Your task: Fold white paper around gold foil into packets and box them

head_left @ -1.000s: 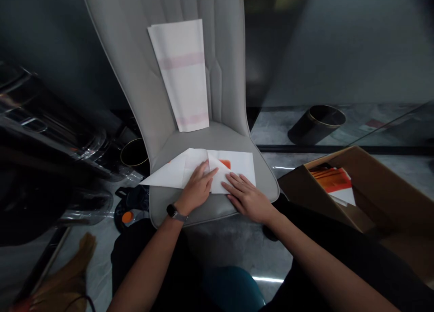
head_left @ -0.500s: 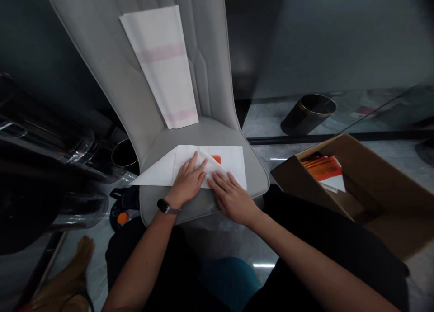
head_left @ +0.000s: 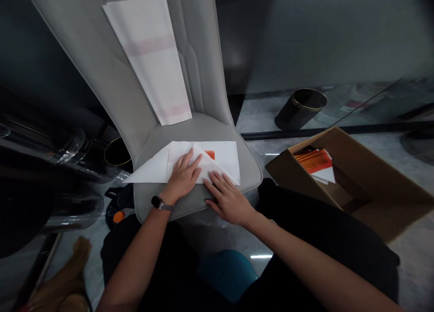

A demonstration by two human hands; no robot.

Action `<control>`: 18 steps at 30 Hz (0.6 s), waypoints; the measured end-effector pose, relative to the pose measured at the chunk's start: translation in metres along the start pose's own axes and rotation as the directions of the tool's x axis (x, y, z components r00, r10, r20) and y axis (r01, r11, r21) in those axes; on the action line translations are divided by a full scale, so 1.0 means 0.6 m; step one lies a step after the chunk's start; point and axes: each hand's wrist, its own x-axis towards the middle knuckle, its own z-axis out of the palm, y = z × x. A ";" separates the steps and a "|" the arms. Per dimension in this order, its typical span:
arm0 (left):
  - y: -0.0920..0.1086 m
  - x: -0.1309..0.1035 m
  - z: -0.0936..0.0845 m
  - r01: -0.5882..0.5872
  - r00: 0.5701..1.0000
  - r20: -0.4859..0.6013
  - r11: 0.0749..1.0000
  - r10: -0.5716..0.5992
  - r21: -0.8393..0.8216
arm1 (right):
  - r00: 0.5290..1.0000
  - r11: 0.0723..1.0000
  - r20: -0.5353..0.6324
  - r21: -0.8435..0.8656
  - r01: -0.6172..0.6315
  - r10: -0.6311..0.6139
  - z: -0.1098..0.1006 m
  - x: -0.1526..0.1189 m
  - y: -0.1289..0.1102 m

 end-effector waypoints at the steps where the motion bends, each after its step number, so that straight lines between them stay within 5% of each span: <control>1: 0.001 0.000 0.000 0.003 1.000 0.004 1.000 -0.003 0.012 | 1.000 1.000 -0.006 -0.005 0.002 -0.002 -0.002 0.000 0.001; 9: 0.009 -0.003 0.001 0.020 1.000 0.011 0.999 -0.021 0.044 | 0.985 0.977 -0.058 -0.130 -0.167 0.160 -0.008 -0.036 0.041; 18: 0.010 -0.005 -0.005 0.018 0.999 0.033 1.000 -0.019 0.023 | 0.990 0.985 -0.048 -0.107 -0.137 0.133 -0.022 -0.089 0.055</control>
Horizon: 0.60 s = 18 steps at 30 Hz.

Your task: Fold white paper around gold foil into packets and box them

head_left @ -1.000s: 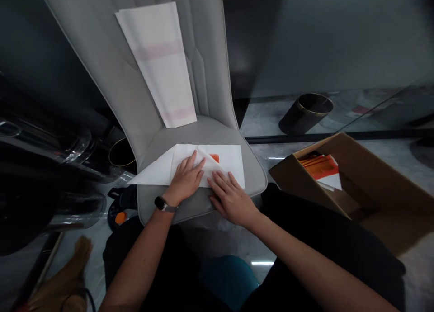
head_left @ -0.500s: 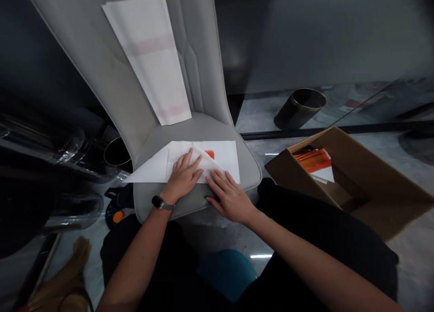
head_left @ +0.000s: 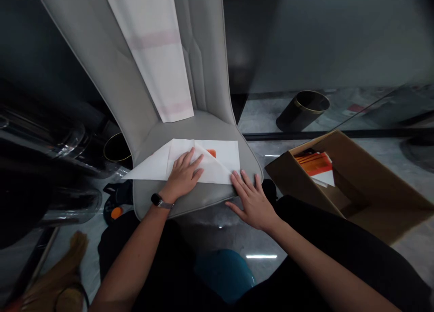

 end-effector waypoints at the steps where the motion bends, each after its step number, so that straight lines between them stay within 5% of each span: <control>1: -0.001 -0.001 0.000 -0.007 1.000 0.006 1.000 0.007 -0.004 | 1.000 1.000 -0.006 0.022 -0.011 0.011 -0.002 -0.007 0.001; 8: -0.006 -0.004 0.000 -0.033 0.999 0.006 0.999 0.034 -0.026 | 0.985 0.993 -0.171 0.121 -0.004 0.025 0.003 -0.022 0.029; 18: -0.015 -0.003 0.001 -0.059 0.998 0.001 0.997 0.059 -0.053 | 0.978 0.996 -0.192 0.031 0.084 -0.076 0.006 -0.018 0.051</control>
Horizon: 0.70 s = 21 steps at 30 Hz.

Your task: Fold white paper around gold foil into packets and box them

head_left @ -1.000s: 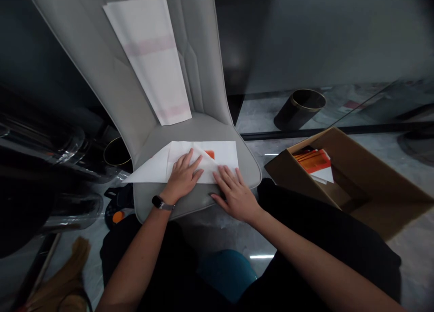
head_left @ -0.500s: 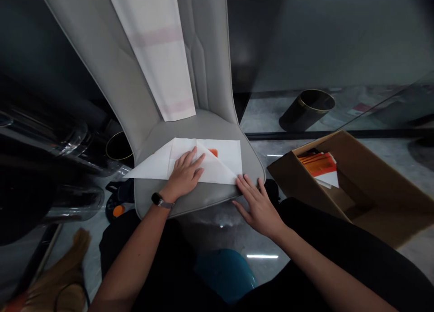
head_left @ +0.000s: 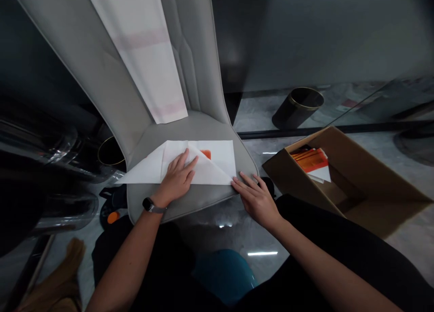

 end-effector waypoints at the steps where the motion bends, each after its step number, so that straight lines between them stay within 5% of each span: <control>1: 0.000 -0.001 0.000 -0.005 1.000 0.000 1.000 0.005 -0.001 | 1.000 1.000 -0.019 0.006 -0.012 0.012 0.001 -0.001 0.000; 21: 0.004 -0.003 -0.008 -0.035 0.999 0.041 0.998 0.034 0.043 | 0.999 0.999 0.010 -0.024 0.038 -0.037 -0.010 0.014 -0.015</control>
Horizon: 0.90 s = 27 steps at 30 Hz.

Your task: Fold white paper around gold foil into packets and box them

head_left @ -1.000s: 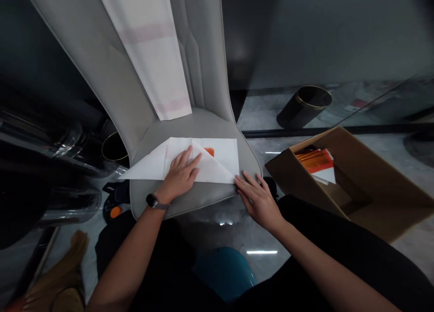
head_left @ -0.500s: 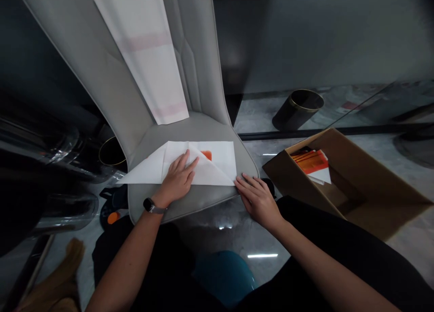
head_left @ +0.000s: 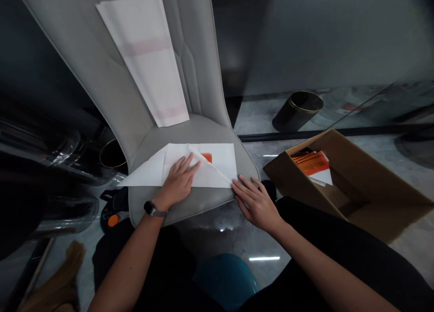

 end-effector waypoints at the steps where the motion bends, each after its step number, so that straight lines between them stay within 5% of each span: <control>1: -0.001 0.000 0.001 0.000 1.000 0.003 1.000 0.000 0.001 | 1.000 1.000 -0.021 0.002 -0.001 0.001 -0.001 0.000 0.001; 10: 0.000 0.001 0.002 0.025 1.000 -0.009 1.000 -0.025 0.000 | 0.986 0.993 -0.121 0.012 -0.114 0.114 -0.017 0.005 0.005; 18: 0.005 0.003 0.001 0.040 0.999 -0.037 0.999 -0.040 0.001 | 0.974 0.985 0.174 -0.120 -0.125 0.145 -0.016 -0.006 -0.004; 27: 0.009 0.003 0.002 0.043 0.998 -0.043 0.999 -0.042 0.016 | 0.975 0.977 0.108 -0.110 -0.180 0.192 -0.014 -0.013 -0.027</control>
